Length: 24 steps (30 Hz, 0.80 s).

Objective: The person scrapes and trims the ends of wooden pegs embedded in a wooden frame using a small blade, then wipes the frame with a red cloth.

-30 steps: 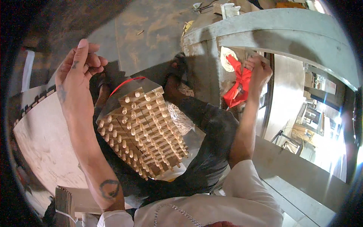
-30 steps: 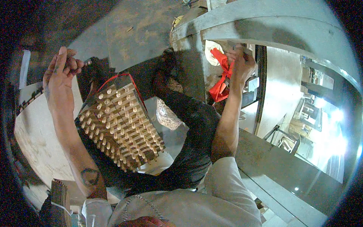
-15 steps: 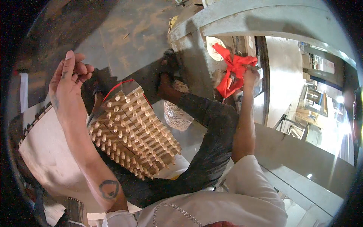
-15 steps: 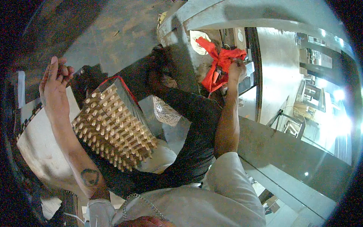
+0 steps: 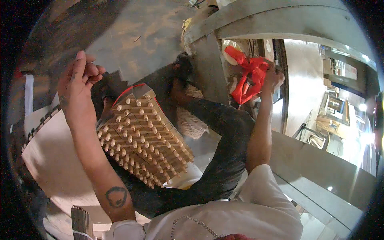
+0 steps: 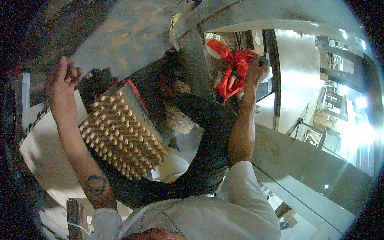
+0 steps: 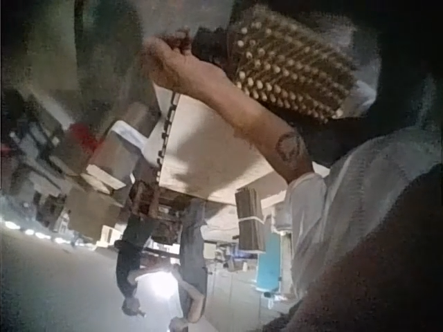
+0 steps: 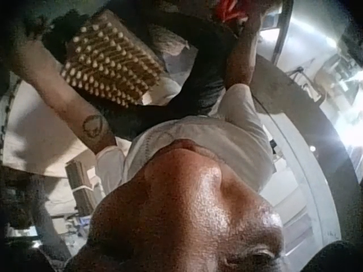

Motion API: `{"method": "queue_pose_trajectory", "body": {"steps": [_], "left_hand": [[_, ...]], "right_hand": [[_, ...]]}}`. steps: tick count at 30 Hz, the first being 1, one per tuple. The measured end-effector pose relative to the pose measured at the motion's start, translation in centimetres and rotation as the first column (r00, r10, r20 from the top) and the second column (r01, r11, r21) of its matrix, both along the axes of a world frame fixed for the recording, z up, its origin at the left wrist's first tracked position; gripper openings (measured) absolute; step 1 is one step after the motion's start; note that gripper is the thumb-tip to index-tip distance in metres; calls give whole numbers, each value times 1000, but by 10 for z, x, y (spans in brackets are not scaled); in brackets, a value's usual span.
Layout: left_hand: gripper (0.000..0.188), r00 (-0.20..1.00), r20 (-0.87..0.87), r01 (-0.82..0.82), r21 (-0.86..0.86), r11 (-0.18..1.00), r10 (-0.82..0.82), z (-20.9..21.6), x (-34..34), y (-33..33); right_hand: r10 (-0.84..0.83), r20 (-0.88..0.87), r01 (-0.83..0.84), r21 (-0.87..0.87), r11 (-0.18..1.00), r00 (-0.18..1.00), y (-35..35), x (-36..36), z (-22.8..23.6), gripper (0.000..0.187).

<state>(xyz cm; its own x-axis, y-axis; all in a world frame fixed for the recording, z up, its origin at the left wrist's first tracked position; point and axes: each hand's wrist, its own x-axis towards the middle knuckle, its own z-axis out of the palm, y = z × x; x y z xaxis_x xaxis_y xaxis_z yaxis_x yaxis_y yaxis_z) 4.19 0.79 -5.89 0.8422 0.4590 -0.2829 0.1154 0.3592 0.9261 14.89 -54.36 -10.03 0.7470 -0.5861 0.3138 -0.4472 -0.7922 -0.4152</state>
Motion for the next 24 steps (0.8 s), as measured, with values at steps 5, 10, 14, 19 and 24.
{"method": "queue_pose_trajectory", "body": {"steps": [5, 10, 14, 19, 24], "left_hand": [[27, 1000, -28, 7, 0, 1000, -7, 3, 4, -1], [27, 991, -130, 46, 119, 992, -31, 8, 8, -20], [26, 961, 14, 260, 300, 918, -276, 16, 4, -37], [26, 867, 53, 494, 46, 868, -496, 29, -3, -41], [28, 799, 161, 553, 185, 813, -580, 31, -11, -41]], "right_hand": [[23, 612, -486, 605, 631, 791, 60, 5, 34, 19], [141, 602, -612, 790, 39, 786, 138, -19, 65, 13], [265, 609, -554, 792, -258, 747, 215, -43, 83, 16], [567, 502, -514, 844, -156, 653, 281, -74, 90, 25], [750, 319, -633, 756, 167, 579, 307, -87, 94, 20]]}}
